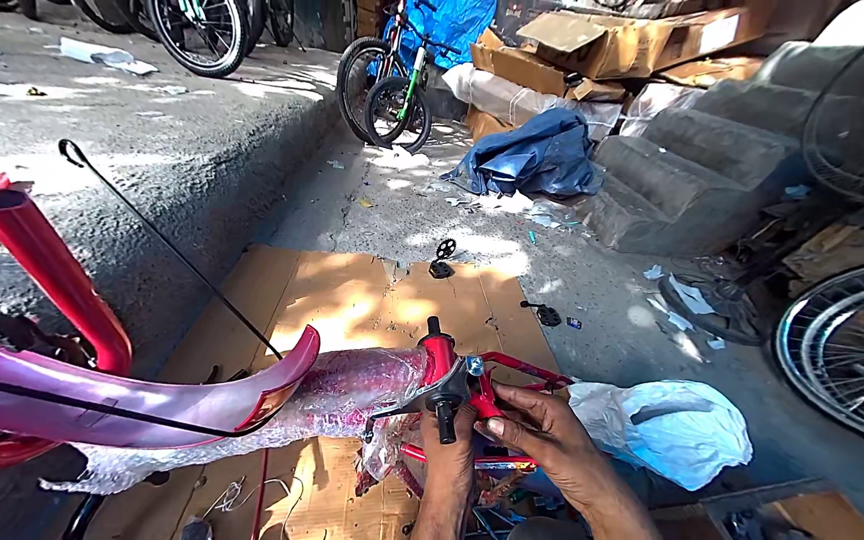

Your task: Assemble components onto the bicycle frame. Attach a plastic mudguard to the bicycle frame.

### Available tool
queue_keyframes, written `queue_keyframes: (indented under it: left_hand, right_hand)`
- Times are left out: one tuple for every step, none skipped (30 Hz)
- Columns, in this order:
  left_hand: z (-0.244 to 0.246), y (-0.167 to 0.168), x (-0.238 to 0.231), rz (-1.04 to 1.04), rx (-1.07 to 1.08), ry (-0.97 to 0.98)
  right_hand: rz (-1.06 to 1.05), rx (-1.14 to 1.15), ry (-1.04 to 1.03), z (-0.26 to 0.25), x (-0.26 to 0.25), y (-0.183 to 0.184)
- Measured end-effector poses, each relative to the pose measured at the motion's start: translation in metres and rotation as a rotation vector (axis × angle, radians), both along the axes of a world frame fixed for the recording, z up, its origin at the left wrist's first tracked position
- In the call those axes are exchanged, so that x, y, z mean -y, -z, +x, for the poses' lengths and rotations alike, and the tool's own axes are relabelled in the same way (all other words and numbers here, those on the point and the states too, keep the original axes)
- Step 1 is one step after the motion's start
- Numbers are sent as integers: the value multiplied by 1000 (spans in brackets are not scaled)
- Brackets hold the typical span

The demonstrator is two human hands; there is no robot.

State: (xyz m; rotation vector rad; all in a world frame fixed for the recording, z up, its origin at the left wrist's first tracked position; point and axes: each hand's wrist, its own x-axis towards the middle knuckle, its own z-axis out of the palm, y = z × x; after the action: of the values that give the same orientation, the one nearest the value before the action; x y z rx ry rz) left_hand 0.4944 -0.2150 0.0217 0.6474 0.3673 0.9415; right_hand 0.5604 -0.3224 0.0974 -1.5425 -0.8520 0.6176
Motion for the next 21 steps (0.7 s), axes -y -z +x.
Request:
queue_keyframes:
  left_hand:
    - [-1, -1, 0, 6, -6, -11]
    - [-3, -2, 0, 23, -13, -12]
    - [-5, -4, 1, 47, -30, -14]
    - [-7, -7, 2, 72, -43, -20]
    - [-8, -10, 2, 109, -45, -24]
    - [-9, -12, 2, 152, -41, -24]
    - [-9, -12, 1, 190, -42, -24]
    - [-9, -11, -1, 222, -39, -12]
    - [-9, -10, -3, 254, -38, -6]
    - [-7, -8, -4, 279, -40, -11]
    - [-7, -6, -6, 306, -42, -12]
    - [-7, -5, -7, 325, -49, -12]
    - [-7, -4, -7, 335, -51, -11]
    - [-7, -4, -8, 342, -48, -5]
    - [-7, -2, -9, 348, -39, 4]
    - [-8, -1, -10, 354, -28, 9]
    - [-8, -1, -9, 355, -21, 9]
    - [-8, -2, -8, 347, -17, 5]
    - [-8, -4, -6, 337, -23, -3]
    - [-8, -5, -5, 329, -37, -11]
    - [-8, -5, -4, 315, -46, -24]
  right_hand:
    - [10, -5, -8, 0, 0, -1]
    - [22, -16, -22, 0, 0, -2]
    - [30, -30, -39, 0, 1, -4]
    - [31, -35, -54, 2, 3, -6]
    - [21, -42, -55, 4, 6, -8]
    - [11, -56, -52, 8, 9, -9]
    - [10, -68, -56, 12, 10, -8]
    - [10, -49, -63, 16, 9, -7]
    - [2, 2, -66, 20, 6, -4]
    - [-14, 73, -63, 23, 1, -2]
    - [-37, 151, -60, 25, -4, 0]
    - [-61, 220, -58, 27, -9, 2]
    - [-73, 269, -59, 28, -13, 3]
    - [-81, 294, -70, 30, -16, 4]
    - [-82, 305, -87, 32, -17, 4]
    - [-84, 316, -107, 34, -17, 5]
    - [-89, 331, -124, 35, -16, 4]
    - [-101, 352, -137, 35, -15, 3]
    - [-110, 376, -143, 35, -14, 3]
    - [-116, 401, -147, 36, -15, 3]
    - [-116, 424, -151, 36, -15, 4]
